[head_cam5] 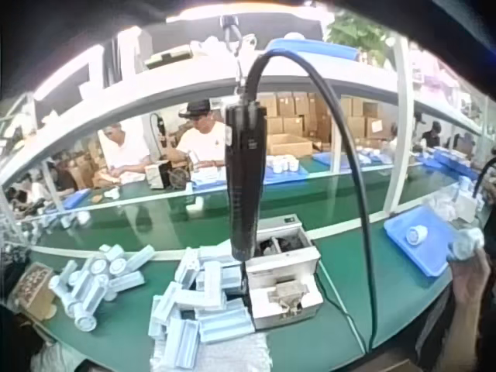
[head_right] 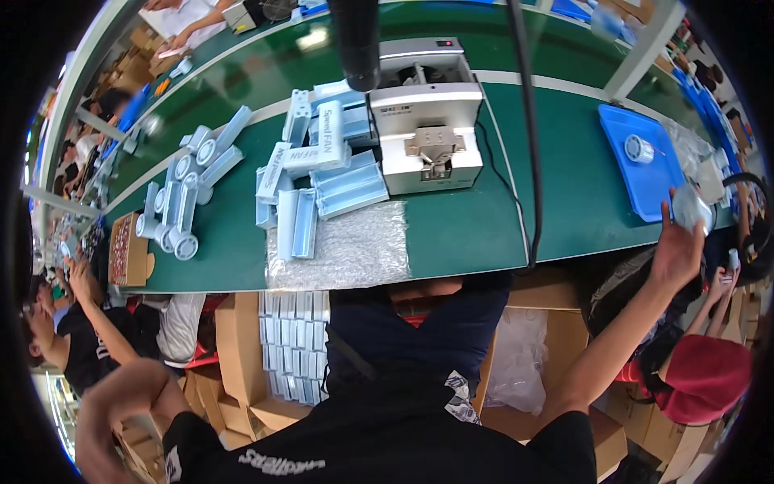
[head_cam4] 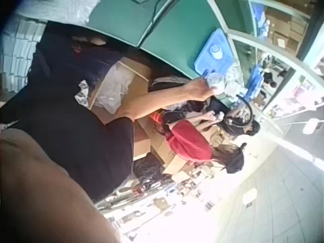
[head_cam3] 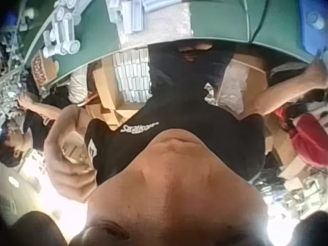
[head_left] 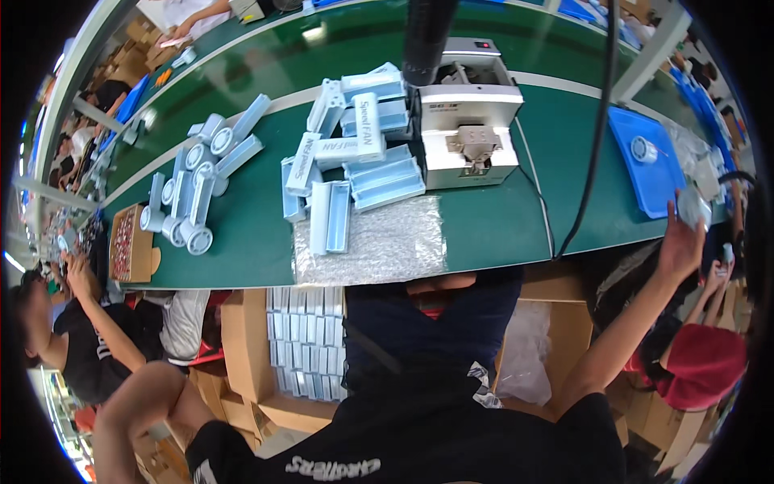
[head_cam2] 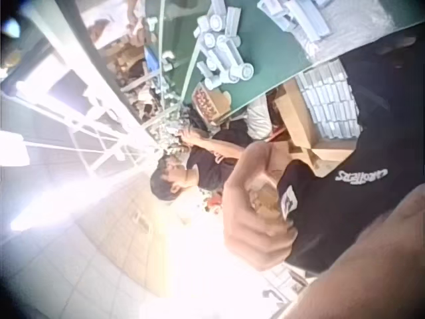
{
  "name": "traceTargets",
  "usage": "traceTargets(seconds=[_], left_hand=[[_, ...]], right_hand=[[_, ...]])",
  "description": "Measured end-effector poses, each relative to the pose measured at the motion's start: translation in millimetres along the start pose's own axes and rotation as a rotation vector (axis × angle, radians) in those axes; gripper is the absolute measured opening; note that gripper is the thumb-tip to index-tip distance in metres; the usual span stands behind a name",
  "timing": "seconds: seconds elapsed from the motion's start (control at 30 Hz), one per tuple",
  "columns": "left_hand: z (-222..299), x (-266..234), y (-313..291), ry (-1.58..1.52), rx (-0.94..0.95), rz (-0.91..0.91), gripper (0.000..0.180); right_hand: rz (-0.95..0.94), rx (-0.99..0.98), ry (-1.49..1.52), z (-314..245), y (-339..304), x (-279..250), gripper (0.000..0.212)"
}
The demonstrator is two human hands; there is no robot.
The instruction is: Assembling components of small handheld fans on a production line using an electric screwdriver.
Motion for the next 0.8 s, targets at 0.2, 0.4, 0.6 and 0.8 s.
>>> traceTargets(seconds=[0.2, 0.4, 0.6, 0.8], left_hand=[[-184, -14, -53, 0.601, -0.973, -0.027, 0.036], [-298, -43, -85, 1.099, -0.955, 0.264, 0.045], [-321, -52, -85, 1.118, -0.825, 0.060, 0.045], [-274, -26, -93, 0.168, -0.904, 0.983, 0.043]], right_hand=[[-1.261, 0.089, 0.319, 11, -124, 210, 0.106], [-1.099, 0.374, -0.143, 100, -197, 330, 0.099], [-0.843, 0.468, -0.156, 138, -198, 317, 0.085], [-0.758, 0.344, -0.059, 131, -196, 311, 0.085]])
Point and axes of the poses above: each hand's wrist, its own y-axis towards the middle knuckle, its own x-axis out of the palm, z = x × y, the point moved 7 cm from there along y, towards the middle knuckle, and after that the axes turned 5 degrees about -y, right-handed, at the moved point
